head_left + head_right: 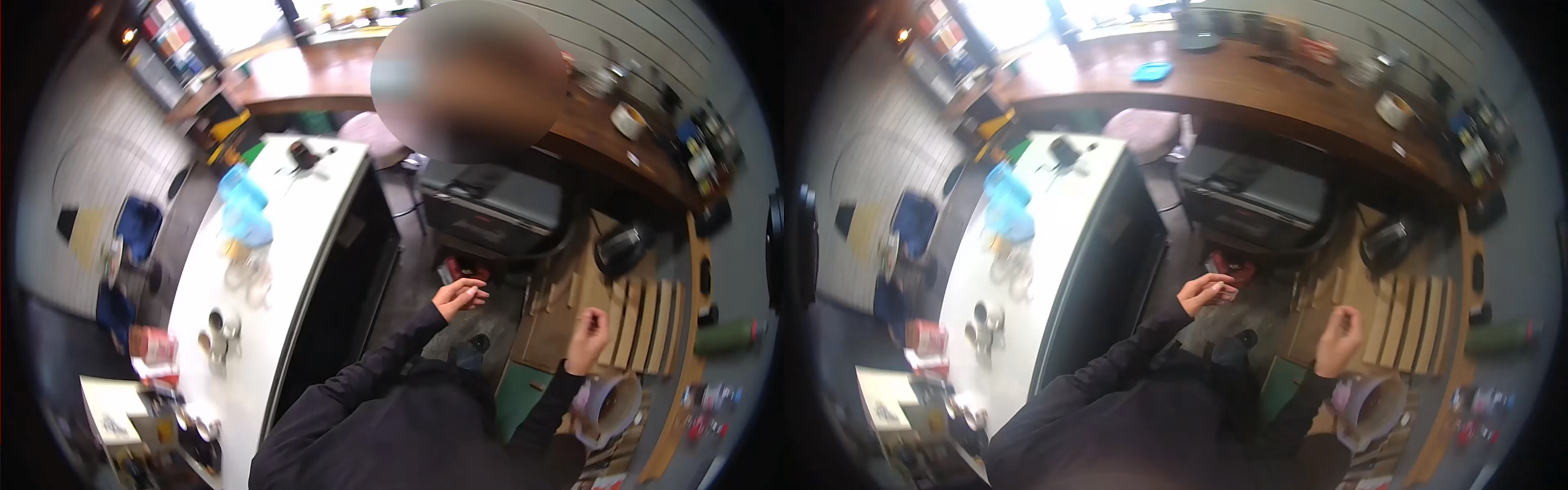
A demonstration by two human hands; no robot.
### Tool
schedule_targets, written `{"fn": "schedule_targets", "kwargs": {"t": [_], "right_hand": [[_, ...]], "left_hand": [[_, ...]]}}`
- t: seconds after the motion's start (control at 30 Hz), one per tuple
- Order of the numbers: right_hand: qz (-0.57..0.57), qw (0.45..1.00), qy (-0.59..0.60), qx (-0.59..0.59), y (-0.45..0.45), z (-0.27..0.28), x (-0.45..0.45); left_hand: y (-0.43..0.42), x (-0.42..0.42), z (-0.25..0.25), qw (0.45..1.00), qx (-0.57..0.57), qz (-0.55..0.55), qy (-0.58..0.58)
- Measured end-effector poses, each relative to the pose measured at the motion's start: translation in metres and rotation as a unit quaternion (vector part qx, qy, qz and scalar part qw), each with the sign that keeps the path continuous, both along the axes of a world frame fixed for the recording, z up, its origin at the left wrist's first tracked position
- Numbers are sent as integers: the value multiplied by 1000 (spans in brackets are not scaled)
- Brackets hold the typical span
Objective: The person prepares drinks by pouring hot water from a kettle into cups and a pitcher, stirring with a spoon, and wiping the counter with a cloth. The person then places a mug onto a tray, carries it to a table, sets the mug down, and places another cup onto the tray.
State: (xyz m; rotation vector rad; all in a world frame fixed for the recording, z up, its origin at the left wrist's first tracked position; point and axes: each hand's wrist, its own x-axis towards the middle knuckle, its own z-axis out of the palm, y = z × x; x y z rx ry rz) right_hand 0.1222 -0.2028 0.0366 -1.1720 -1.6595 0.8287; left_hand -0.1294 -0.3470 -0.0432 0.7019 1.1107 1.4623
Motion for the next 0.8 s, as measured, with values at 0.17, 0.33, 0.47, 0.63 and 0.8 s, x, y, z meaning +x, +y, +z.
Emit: {"fn": "schedule_targets", "kwargs": {"t": [0.17, 0.33, 0.47, 0.63, 0.8], "right_hand": [[365, 929, -61, -25, -89, -1, -144], [636, 764, -92, -64, -188, -24, -224], [739, 661, -111, -72, -258, -24, -260], [767, 624, -136, -63, -280, -31, -289], [764, 621, -148, -93, -281, -35, -330]], "left_hand": [[-141, -42, 6, 978, 3, 208, 5], [-255, -45, 4, 929, -14, 370, -12], [-322, -35, 0, 872, -39, 485, -43], [-343, -39, 2, 847, -42, 529, -33], [-348, -62, 4, 824, -33, 566, 15]]}}
